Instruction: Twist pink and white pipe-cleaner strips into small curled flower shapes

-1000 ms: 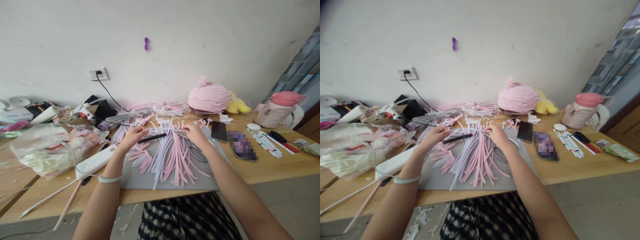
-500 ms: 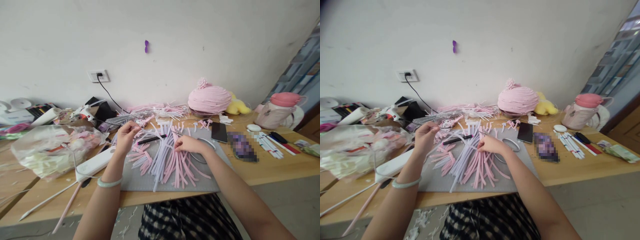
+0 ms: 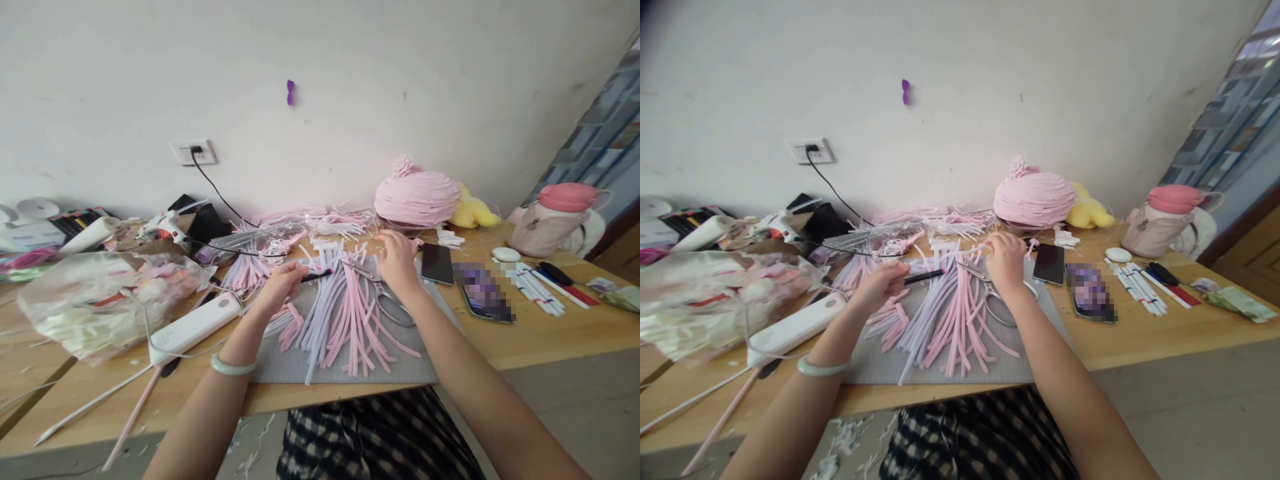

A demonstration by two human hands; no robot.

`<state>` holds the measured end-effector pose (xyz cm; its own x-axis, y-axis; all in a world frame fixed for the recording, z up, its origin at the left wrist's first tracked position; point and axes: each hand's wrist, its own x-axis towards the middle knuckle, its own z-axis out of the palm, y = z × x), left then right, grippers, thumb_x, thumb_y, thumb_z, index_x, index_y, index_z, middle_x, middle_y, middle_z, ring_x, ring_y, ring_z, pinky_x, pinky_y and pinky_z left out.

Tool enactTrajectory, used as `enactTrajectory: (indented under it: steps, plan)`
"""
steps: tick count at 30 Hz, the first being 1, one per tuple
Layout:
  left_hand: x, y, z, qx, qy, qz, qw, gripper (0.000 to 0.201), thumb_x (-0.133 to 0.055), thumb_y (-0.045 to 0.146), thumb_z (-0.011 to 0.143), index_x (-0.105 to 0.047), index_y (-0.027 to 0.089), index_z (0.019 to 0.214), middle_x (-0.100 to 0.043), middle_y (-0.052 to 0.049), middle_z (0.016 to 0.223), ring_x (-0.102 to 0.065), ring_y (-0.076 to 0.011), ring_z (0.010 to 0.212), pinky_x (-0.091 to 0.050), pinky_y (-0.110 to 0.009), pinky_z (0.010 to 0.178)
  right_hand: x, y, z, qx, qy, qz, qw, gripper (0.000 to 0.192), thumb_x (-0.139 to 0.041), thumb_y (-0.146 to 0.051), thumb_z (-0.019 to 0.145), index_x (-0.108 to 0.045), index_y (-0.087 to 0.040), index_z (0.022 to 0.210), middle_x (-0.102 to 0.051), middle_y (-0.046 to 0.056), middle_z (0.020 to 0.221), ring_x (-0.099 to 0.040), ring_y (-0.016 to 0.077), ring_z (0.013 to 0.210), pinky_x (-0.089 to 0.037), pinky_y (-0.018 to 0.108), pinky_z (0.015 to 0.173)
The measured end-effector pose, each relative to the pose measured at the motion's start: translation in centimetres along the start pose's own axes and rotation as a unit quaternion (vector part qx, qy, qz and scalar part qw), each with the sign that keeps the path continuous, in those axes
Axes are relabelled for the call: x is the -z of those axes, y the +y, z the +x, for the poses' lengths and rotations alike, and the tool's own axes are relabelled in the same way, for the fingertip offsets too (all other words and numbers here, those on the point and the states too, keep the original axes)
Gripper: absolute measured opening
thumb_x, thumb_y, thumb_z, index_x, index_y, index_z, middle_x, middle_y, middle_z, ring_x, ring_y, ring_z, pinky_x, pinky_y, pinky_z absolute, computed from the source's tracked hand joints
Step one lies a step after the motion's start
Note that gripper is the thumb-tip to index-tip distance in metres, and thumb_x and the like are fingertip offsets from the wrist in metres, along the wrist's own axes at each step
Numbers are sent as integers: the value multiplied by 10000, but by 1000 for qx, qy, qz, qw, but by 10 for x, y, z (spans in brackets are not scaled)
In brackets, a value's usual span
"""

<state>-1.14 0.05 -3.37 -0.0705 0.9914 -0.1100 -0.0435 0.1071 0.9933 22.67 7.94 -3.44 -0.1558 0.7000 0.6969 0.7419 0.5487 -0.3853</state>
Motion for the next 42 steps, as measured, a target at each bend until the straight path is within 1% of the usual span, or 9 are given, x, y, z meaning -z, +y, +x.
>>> enactTrajectory:
  steps: [3,7,11,13,17,21,29,36,42]
  plan:
    - [-14,-12,1,-45,12,88,995,269,-554,390,686,-398,182,620,-248,110,403,-192,-33,350,-134,-171,364,-11,-17,-13,75,-42,24,996,467,-427,-19,693,-501,-125,1141,-480,148,1261,-362,259,1213,-205,454,1002]
    - [-31,-16,-3,-122,-57,184,974,281,-494,424,741,-434,169,639,-324,82,477,-286,-55,420,-231,-180,412,-26,-46,-34,194,-195,101,956,387,-458,-173,803,-481,-169,1189,-553,116,1194,-448,223,1157,-250,431,1002]
    - [-25,-12,-3,-159,-76,289,941,340,-357,423,816,-504,160,659,-427,37,525,-408,-97,499,-351,-215,505,-27,-51,-38,118,-303,100,940,266,-422,-190,856,-575,-159,1072,-663,106,969,-607,194,901,-428,291,759]
    - [-11,-13,3,-165,-27,383,908,334,-330,376,828,-571,155,760,-559,-21,664,-517,-143,644,-414,-258,631,-24,-46,-34,89,-302,87,945,247,-415,-199,865,-608,-168,1015,-675,95,927,-622,190,847,-426,262,696]
    - [23,-16,13,-101,35,611,784,229,-514,195,691,-636,166,882,-635,-101,942,-556,-250,907,-406,-337,794,-17,-39,-28,56,-258,73,962,258,-397,-237,874,-630,-179,968,-681,81,865,-624,186,800,-412,246,644]
    - [39,-11,15,-89,29,627,773,226,-516,159,677,-667,183,843,-669,-85,875,-588,-251,869,-423,-309,775,-17,-40,-28,60,-254,74,963,250,-401,-230,869,-630,-194,964,-680,66,879,-620,174,801,-404,236,646]
    - [40,-11,22,-118,219,616,748,425,-479,324,785,-514,132,1162,-572,-161,1125,-540,-262,1029,-415,-315,836,-18,-44,-28,53,-285,27,957,241,-403,-244,868,-633,-193,918,-684,71,869,-623,194,786,-363,245,594]
    - [41,-12,13,41,159,668,726,184,-517,274,717,-656,164,767,-673,-146,751,-622,-313,811,-447,-367,688,-15,-45,-29,24,-268,6,963,289,-390,-357,869,-616,-206,770,-651,30,649,-598,168,617,-291,236,501]
    - [34,-5,7,5,157,671,724,291,-419,223,773,-578,138,1001,-667,-187,869,-618,-320,863,-430,-390,723,-17,-46,-30,18,-248,65,967,300,-375,-268,885,-606,-173,720,-666,65,782,-615,168,744,-391,240,638]
